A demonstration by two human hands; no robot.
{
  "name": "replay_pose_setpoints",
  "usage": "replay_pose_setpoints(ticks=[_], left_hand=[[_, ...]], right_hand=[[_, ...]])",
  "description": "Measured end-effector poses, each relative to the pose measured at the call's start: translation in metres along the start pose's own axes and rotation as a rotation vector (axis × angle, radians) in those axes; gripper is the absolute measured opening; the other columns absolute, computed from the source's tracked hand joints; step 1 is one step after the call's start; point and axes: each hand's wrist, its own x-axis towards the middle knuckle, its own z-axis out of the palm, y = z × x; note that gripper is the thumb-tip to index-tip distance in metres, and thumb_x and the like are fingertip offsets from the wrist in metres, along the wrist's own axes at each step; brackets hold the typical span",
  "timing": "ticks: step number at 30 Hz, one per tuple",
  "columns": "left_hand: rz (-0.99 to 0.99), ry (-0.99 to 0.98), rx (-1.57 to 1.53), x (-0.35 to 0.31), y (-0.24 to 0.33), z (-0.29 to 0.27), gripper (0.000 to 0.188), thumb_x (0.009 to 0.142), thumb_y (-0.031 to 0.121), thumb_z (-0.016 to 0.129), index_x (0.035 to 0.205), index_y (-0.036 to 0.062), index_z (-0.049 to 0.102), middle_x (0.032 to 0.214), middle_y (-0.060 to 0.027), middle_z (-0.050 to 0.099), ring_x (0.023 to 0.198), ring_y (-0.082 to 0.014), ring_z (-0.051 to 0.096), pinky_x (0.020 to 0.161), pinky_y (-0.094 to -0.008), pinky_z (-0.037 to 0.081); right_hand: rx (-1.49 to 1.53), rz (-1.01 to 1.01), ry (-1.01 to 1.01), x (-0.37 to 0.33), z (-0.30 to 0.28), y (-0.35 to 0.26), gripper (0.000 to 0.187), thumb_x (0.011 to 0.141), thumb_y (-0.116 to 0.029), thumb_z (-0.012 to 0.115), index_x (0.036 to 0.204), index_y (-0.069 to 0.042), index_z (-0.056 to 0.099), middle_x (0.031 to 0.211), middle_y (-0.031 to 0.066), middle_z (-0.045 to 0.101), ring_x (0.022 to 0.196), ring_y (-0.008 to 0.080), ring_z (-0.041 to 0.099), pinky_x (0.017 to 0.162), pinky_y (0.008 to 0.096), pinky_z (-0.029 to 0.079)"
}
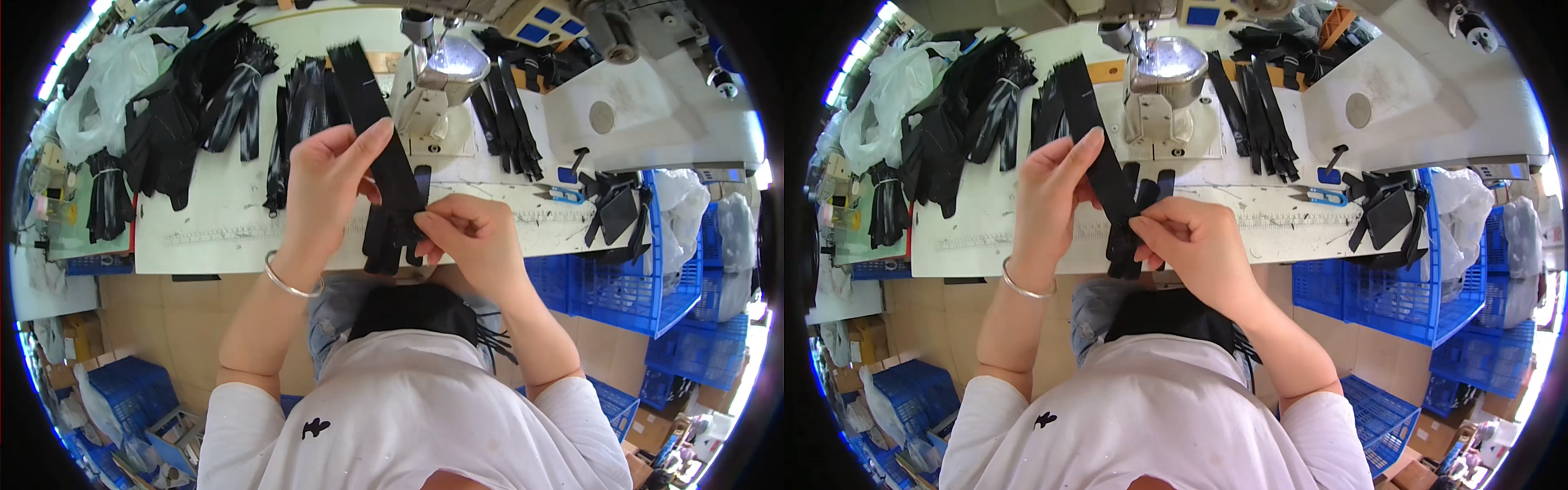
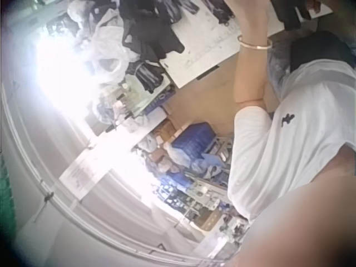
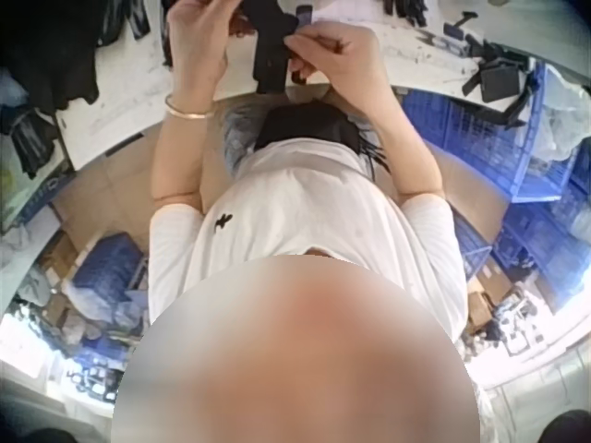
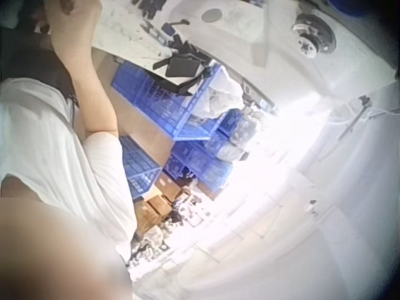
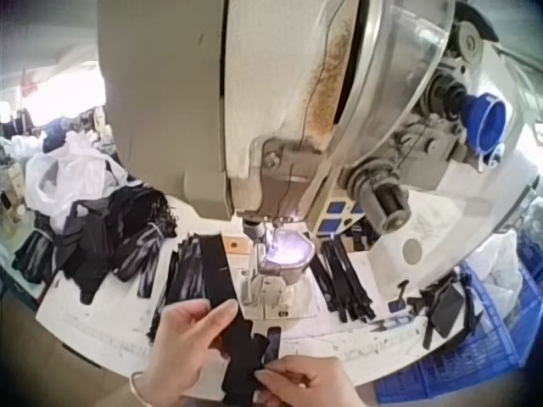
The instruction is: Aligning and sewing black fabric components at an industrial sewing machine.
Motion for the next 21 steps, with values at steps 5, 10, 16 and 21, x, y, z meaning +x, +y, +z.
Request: replay_pose_setpoints(ticks=[5,10,16,21], left_hand=[[-0.102,-0.187,-0.096,0.015,0.022,0.010,0.022,0.089,0.024,0.064,0.083,0.0028,0.065,0.071,-0.0035,0.066,0.051,-0.0064,0.058,0.045,-0.0197,0.044],[-0.155,-0.251,-0.143,0.026,0.020,0.014,0.021,0.090,0.022,0.063,0.083,0.0027,0.065,0.070,-0.0035,0.066,0.052,-0.0065,0.060,0.044,-0.0184,0.046],[-0.181,-0.299,-0.126,0.028,0.036,0.026,0.018,0.088,0.019,0.064,0.081,0.0024,0.064,0.071,-0.0046,0.066,0.052,-0.0070,0.060,0.043,-0.0188,0.046],[-0.131,-0.270,-0.058,0.037,0.035,0.025,0.018,0.086,0.019,0.067,0.078,0.0031,0.063,0.071,-0.0047,0.066,0.052,-0.0064,0.060,0.044,-0.0180,0.047]], right_hand=[[-0.135,-0.167,0.135,-0.008,-0.001,-0.005,0.009,0.085,-0.005,0.064,0.085,0.004,0.065,0.067,0.0054,0.064,0.059,0.0075,0.060,0.053,0.0206,0.046],[-0.196,-0.258,0.165,-0.010,-0.003,-0.001,0.008,0.083,-0.005,0.066,0.084,0.003,0.065,0.068,0.0051,0.064,0.058,0.0072,0.059,0.053,0.0212,0.045],[-0.175,-0.283,0.190,-0.011,-0.003,-0.003,0.008,0.083,-0.005,0.067,0.083,0.003,0.065,0.068,0.0050,0.064,0.057,0.0082,0.060,0.052,0.0212,0.046],[-0.069,-0.279,0.210,-0.005,0.002,-0.001,0.008,0.084,-0.005,0.066,0.083,0.003,0.065,0.066,0.0048,0.064,0.058,0.0078,0.061,0.052,0.0208,0.045]])
